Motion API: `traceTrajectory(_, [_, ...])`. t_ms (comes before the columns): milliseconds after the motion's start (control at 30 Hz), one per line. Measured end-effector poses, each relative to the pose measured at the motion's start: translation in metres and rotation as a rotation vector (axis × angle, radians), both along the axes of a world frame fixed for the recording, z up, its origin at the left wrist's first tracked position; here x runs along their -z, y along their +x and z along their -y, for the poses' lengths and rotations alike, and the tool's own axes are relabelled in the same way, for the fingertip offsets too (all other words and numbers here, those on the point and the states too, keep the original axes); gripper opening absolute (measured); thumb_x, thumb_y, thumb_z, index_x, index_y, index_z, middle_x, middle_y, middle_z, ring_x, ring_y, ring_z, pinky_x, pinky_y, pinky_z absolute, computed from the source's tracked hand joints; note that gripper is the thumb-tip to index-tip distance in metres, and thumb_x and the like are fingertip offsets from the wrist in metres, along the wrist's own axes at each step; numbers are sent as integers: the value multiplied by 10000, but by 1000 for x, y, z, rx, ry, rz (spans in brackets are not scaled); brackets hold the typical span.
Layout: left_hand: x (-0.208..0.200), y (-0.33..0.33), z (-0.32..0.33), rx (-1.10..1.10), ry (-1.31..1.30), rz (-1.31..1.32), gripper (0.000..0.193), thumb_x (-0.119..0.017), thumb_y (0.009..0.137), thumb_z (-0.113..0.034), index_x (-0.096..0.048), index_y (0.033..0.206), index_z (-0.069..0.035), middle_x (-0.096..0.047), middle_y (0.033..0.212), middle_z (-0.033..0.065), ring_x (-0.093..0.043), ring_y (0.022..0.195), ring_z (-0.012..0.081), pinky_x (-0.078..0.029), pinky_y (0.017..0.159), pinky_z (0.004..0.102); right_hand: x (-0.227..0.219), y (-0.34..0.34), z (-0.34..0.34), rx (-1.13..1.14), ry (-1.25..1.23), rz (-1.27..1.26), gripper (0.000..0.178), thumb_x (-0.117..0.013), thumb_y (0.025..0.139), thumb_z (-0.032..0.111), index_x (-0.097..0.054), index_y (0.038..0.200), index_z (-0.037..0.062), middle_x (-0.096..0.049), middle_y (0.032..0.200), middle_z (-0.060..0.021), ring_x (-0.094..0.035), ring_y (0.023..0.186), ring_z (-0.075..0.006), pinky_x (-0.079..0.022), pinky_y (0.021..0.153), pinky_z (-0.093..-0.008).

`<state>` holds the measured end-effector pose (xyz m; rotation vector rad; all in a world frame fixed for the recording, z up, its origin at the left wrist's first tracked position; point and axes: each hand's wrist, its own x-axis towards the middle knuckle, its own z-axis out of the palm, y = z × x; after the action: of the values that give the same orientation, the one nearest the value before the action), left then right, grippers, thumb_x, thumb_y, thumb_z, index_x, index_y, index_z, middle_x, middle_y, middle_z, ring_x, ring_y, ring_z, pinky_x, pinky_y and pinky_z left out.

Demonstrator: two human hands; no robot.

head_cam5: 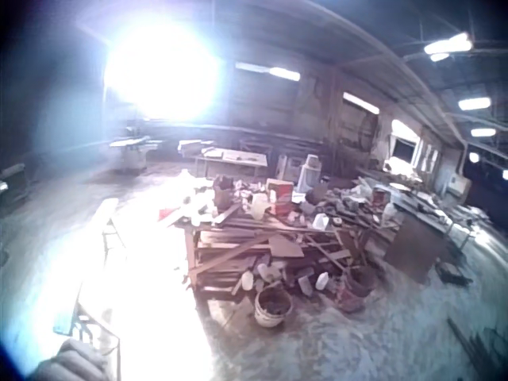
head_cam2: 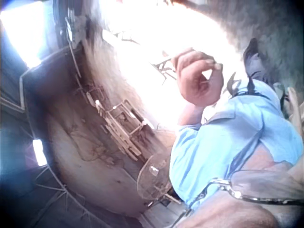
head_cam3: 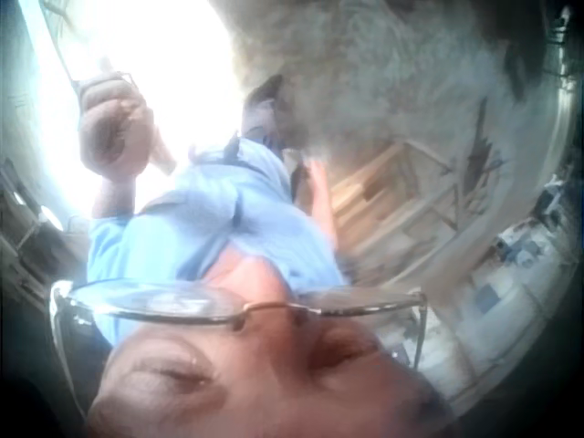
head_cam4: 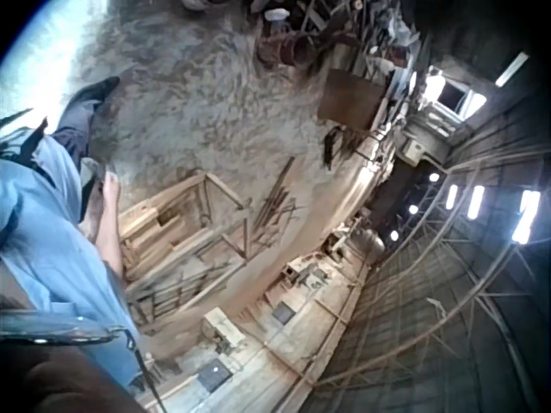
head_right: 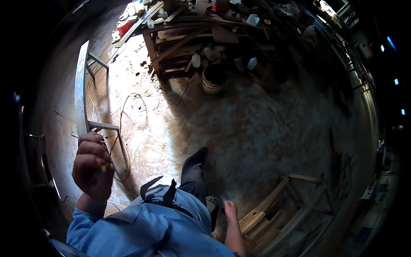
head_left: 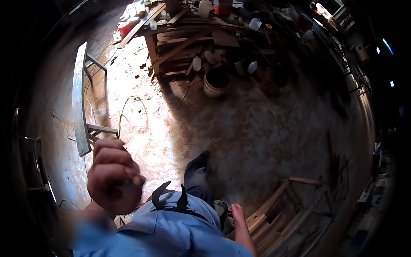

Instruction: The person aligns two wooden boards and uses a hammer to tap them together. They then retrieve a metal strap clamp and a wrench, securing the boards by tightening the clamp. Finally, they measure the clamped assembly with a tape measure.

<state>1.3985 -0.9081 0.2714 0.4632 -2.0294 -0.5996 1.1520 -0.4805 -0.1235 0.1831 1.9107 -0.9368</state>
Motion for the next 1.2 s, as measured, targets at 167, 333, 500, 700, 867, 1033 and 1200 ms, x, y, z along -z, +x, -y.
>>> traceTrajectory(167, [42, -71, 71, -322, 472, -294, 349, -556, 773, 144, -571, 1100, 26, -561, 986, 108, -536, 864, 150, -445, 764, 253, -6, -90, 90, 71, 23, 133, 215, -512, 944, 225, -542, 1073, 56, -598, 861, -57, -609, 678, -170, -520, 592, -304])
traceTrajectory(333, [58, -175, 144, -155, 438, -162, 255, -547, 826, 145, -607, 1050, 39, -569, 983, 120, -561, 850, 149, -494, 699, 248, -38, -173, 137, 226, -48, 74, 224, -498, 960, 239, -507, 1116, 80, -606, 874, -53, -615, 672, -164, -528, 556, -291])
traceTrajectory(500, [88, -285, 212, -41, 439, -122, 182, -587, 807, 130, -597, 964, 38, -589, 904, 128, -575, 819, 181, -519, 683, 277, -49, -229, 167, 391, 21, 55, 205, -503, 947, 213, -539, 1070, 53, -599, 915, -54, -617, 724, -166, -513, 579, -297])
traceTrajectory(700, [131, -388, 309, -35, 286, 68, 178, -630, 785, 102, -594, 935, 13, -592, 857, 92, -585, 786, 163, -469, 702, 251, -55, -243, 167, 514, 91, 137, 303, -511, 921, 263, -525, 1102, 21, -591, 949, -122, -628, 761, -263, -521, 648, -385])
traceTrajectory(867, [185, -469, 370, -96, 460, 106, 154, -594, 802, 86, -557, 912, -16, -581, 835, 46, -562, 743, 113, -456, 673, 235, -80, -252, 221, 588, 188, 219, 395, -507, 934, 263, -478, 1232, 7, -595, 1055, -167, -631, 814, -279, -539, 694, -395])
traceTrajectory(1033, [272, -535, 413, -196, 548, 255, 151, -608, 769, 23, -564, 895, -48, -599, 832, 95, -589, 686, 219, -475, 632, 295, -111, -282, 271, 595, 132, 154, 385, -514, 942, 250, -467, 1239, 10, -604, 1075, -177, -638, 847, -282, -545, 710, -397])
traceTrajectory(1200, [386, -570, 438, -191, 579, 657, 276, -663, 791, -230, -596, 1011, -77, -638, 916, 134, -627, 895, 337, -491, 736, 455, -141, -290, 287, 669, 180, 117, 387, -508, 943, 252, -467, 1237, 3, -609, 1073, -178, -640, 861, -287, -544, 717, -393])
